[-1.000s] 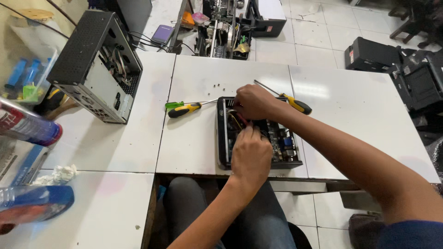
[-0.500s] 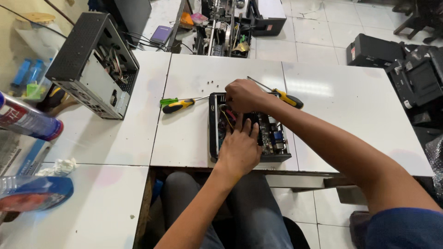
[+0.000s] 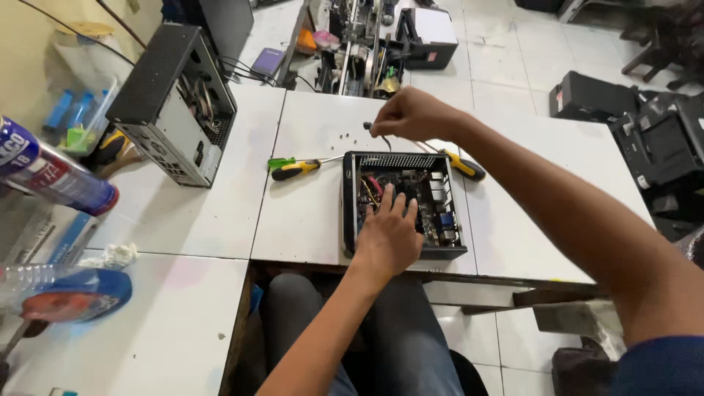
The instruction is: The person uses a screwdriver to remove screws from the side of a computer case. They then disconnect internal cables and remove the motherboard from the case.
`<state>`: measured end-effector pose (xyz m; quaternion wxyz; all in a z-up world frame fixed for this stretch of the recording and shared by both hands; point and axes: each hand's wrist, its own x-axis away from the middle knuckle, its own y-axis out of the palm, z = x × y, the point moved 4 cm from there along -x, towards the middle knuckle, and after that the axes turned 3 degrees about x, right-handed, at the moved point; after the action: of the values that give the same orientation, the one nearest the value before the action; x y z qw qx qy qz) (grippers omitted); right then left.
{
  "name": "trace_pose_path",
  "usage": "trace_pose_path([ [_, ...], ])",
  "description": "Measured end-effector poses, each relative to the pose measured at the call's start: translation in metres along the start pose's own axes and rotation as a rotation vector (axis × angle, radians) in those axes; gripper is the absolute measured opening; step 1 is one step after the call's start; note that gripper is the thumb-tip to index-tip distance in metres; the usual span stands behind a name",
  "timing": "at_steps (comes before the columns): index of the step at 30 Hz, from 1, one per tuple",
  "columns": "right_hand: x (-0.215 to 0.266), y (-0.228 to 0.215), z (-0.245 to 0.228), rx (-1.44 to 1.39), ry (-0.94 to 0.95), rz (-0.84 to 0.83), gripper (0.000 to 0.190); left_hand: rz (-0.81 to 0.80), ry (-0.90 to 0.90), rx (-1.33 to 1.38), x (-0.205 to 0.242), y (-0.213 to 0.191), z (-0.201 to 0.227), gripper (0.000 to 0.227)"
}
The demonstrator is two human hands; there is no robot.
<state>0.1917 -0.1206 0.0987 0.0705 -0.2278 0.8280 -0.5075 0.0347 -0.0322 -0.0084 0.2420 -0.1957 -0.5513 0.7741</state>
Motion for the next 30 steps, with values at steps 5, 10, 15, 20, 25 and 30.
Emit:
trace_pose_path([
  [5,0.039,0.022,-0.005,-0.09,-0.107,0.067,0.016,-0.067,0.0,-0.003,0.013,0.0,0.005,0.063],
  [10,0.051,0.036,-0.002,-0.105,-0.129,0.1,0.012,0.13,0.038,0.016,0.017,0.003,0.006,0.047],
  [15,0.053,0.046,-0.011,-0.102,-0.109,0.138,0.014,0.75,-0.036,0.238,0.005,0.02,-0.041,0.023],
  [20,0.065,0.047,-0.034,-0.184,-0.096,0.151,0.021,0.792,-0.234,0.5,0.008,-0.012,-0.071,0.074],
  [25,0.08,0.041,-0.05,-0.328,-0.142,0.103,0.028,0.759,-0.262,0.506,-0.023,0.013,-0.109,0.025],
  [30,0.081,0.048,0.032,-0.146,-0.149,0.347,0.027,0.621,-0.275,0.757,-0.014,-0.024,-0.098,0.029],
])
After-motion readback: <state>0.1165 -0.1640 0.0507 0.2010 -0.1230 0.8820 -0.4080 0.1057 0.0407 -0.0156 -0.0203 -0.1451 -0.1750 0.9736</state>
